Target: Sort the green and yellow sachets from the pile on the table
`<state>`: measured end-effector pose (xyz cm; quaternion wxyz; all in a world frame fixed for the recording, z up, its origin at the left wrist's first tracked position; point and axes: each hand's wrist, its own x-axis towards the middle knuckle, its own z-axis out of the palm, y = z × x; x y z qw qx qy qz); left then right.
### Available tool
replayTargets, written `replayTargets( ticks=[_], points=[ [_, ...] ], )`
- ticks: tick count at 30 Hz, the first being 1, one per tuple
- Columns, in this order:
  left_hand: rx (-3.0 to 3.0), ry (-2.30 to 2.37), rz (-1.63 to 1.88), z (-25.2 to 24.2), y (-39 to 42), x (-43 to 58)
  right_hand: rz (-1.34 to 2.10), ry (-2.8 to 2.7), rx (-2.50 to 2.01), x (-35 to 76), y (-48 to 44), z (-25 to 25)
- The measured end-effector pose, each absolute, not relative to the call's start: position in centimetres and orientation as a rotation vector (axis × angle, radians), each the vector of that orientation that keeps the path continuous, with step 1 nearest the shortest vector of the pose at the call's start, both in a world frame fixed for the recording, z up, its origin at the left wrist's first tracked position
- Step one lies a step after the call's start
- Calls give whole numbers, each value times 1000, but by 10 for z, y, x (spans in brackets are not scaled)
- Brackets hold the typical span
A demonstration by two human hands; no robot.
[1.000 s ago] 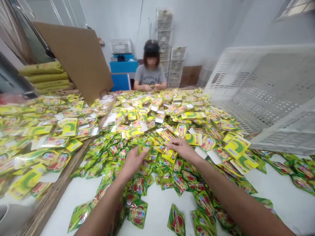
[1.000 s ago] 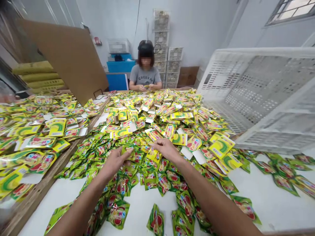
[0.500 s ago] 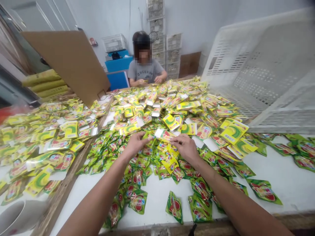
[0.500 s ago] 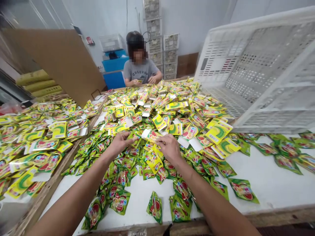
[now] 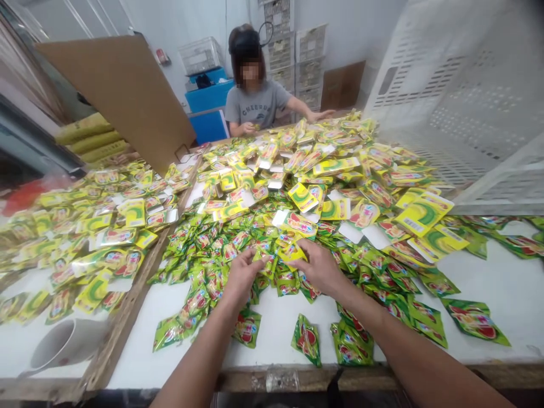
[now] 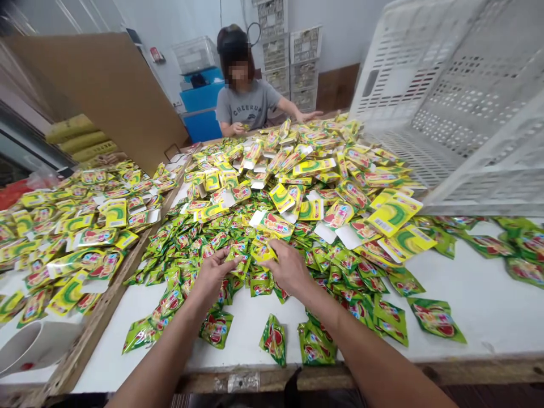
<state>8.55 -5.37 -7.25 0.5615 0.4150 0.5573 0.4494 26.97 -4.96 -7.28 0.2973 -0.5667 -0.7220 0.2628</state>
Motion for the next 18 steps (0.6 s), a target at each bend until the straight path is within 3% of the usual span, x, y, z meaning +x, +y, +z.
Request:
replayTargets(
  ticks=[9, 18],
  points=[
    [976, 1155, 972, -81, -55, 96, 1252, -1820, -1095, 275, -48, -63],
    [1062, 1118, 882, -79, -58, 96, 1112, -1980, -1341, 270, -47, -66]
  ],
)
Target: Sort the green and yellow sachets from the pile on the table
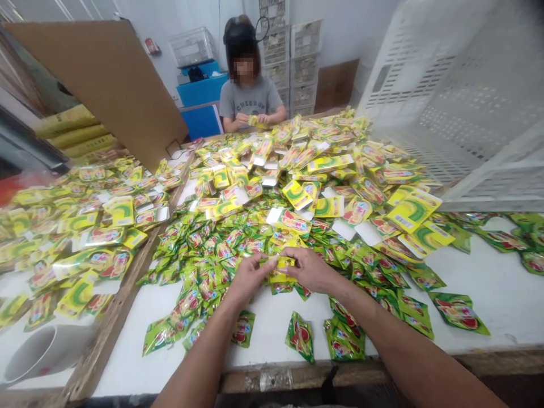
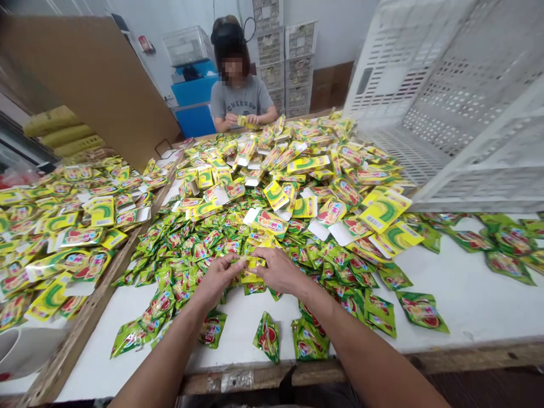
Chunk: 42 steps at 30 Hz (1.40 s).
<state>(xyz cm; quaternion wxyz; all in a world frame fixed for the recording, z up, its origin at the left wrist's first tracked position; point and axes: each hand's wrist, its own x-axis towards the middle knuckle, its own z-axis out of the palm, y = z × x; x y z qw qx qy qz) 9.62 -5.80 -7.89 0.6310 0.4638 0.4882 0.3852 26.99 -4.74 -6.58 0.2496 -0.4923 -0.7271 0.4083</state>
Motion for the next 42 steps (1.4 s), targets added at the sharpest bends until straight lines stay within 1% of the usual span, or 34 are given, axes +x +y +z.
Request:
replayTargets(
  ticks=[2, 4, 8, 10, 11, 13, 17, 19, 21, 23, 27, 31, 34, 36, 39, 42],
  points=[
    [1038, 1146, 928, -78, -58, 100, 1111, -1851, -1409, 267, -48, -70],
    [975, 1156, 1005, -76, -57, 103, 1191, -1684, -1360, 266, -48, -72],
    [907, 1147, 1081, -70, -51, 110, 1565, -1409, -1102, 265, -50, -67],
    [929, 1138, 1041, -64, -46, 114, 1645, -1323, -1045, 265, -51, -64],
    [955, 1140, 1024, -61, -43, 116, 1612, -1289, -1062, 265, -50, -63],
    [1040, 1220, 1008, -53, -33, 118, 1397, -1248, -1191, 270, -47, -60],
    [1378, 1725, 903, -40, -7, 124, 811, -1292, -1497, 293, -38, -57],
    [1544, 1885, 822, -41, 7, 129, 633, -1331, -1589, 306, -32, -59],
    [1621, 1915, 807, -47, 18, 136, 535, -1362, -1641, 315, -26, -63],
    [1619, 1877, 860, -55, 26, 145, 540, -1402, -1668, 318, -21, -67],
    [1498, 1593, 1057, -67, 29, 157, 794, -1470, -1682, 313, -19, -68],
    [1347, 1194, 1174, -59, 23, 154, 904, -1462, -1510, 303, -27, -62],
    [1318, 1095, 1210, -46, 15, 142, 940, -1451, -1350, 301, -32, -57],
    [1400, 1117, 1150, -39, 7, 132, 901, -1354, -1335, 302, -34, -53],
    [1578, 1149, 940, -37, -10, 121, 794, -1253, -1338, 302, -34, -48],
    [1664, 1153, 857, -42, -26, 117, 750, -1442, -1351, 301, -34, -47]
  ],
)
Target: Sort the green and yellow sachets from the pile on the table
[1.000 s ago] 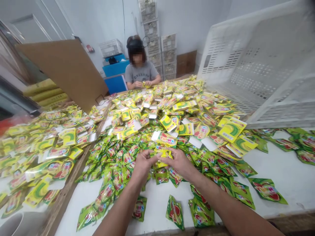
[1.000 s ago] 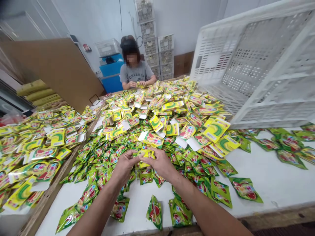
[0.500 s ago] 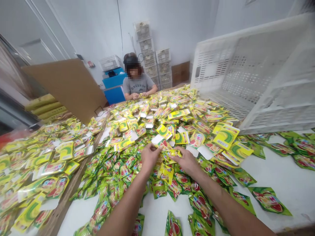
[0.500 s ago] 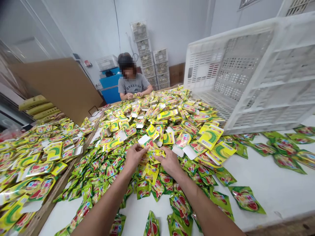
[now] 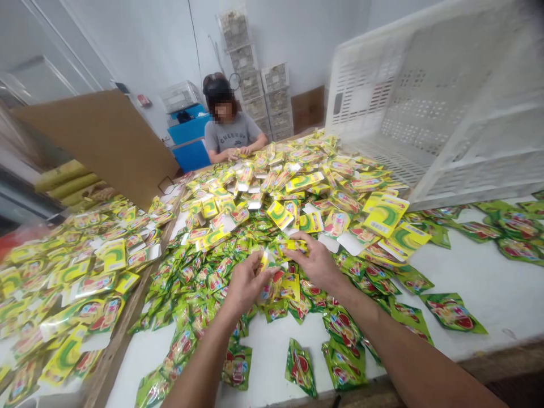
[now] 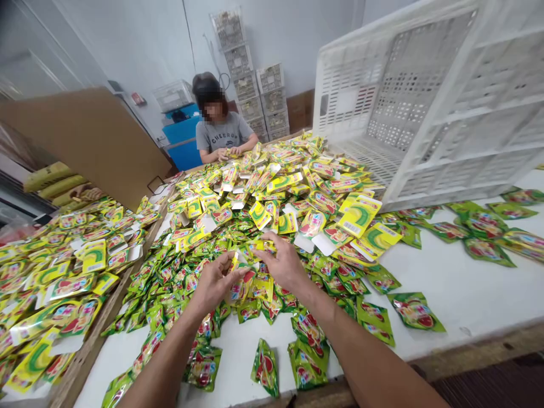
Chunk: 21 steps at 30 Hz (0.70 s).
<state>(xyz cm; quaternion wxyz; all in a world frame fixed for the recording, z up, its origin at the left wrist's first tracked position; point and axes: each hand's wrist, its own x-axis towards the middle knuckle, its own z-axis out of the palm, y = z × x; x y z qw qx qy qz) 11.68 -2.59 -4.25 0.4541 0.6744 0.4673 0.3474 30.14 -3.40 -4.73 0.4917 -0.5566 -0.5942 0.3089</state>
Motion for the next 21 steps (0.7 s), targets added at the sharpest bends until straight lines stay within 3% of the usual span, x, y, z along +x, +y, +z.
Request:
replayTargets(
  ticks=[7, 21],
  points=[
    [1543, 1078, 735, -57, -39, 113, 810, -1883, -1378, 303, -37, -49],
    [1251, 1035, 707, -63, -62, 106, 962, -1948, -1227, 296, -39, -52]
  ],
)
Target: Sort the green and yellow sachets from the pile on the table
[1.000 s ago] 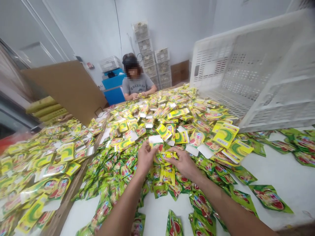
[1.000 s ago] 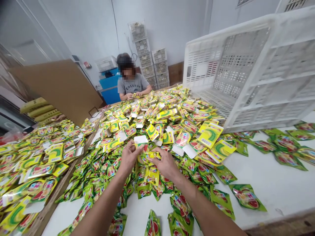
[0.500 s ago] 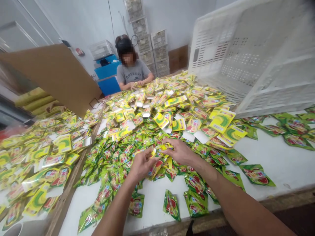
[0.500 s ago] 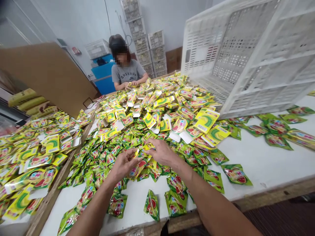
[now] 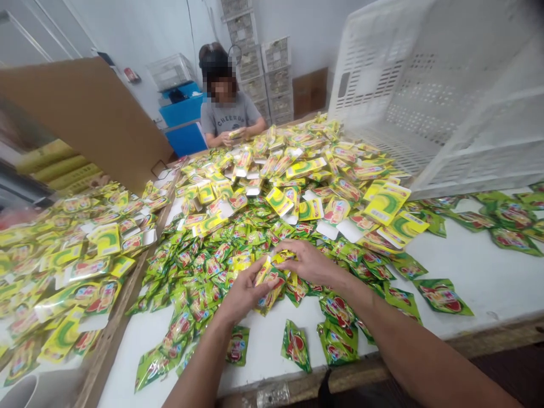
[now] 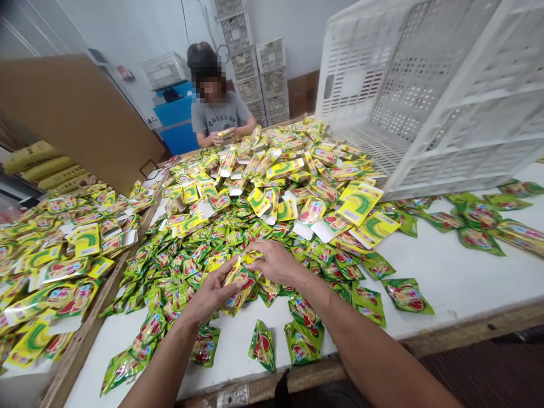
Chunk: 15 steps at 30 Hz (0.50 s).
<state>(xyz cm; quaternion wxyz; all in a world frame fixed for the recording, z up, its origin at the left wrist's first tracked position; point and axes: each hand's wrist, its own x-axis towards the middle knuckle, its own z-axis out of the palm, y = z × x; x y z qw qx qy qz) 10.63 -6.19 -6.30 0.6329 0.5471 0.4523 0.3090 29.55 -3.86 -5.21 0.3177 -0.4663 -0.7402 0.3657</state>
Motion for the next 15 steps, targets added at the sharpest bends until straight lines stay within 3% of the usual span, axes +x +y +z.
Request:
replayTargets(
  ticks=[15],
  points=[
    [1051, 1040, 777, -73, -58, 106, 799, -1691, -1246, 286, -42, -59]
  ],
)
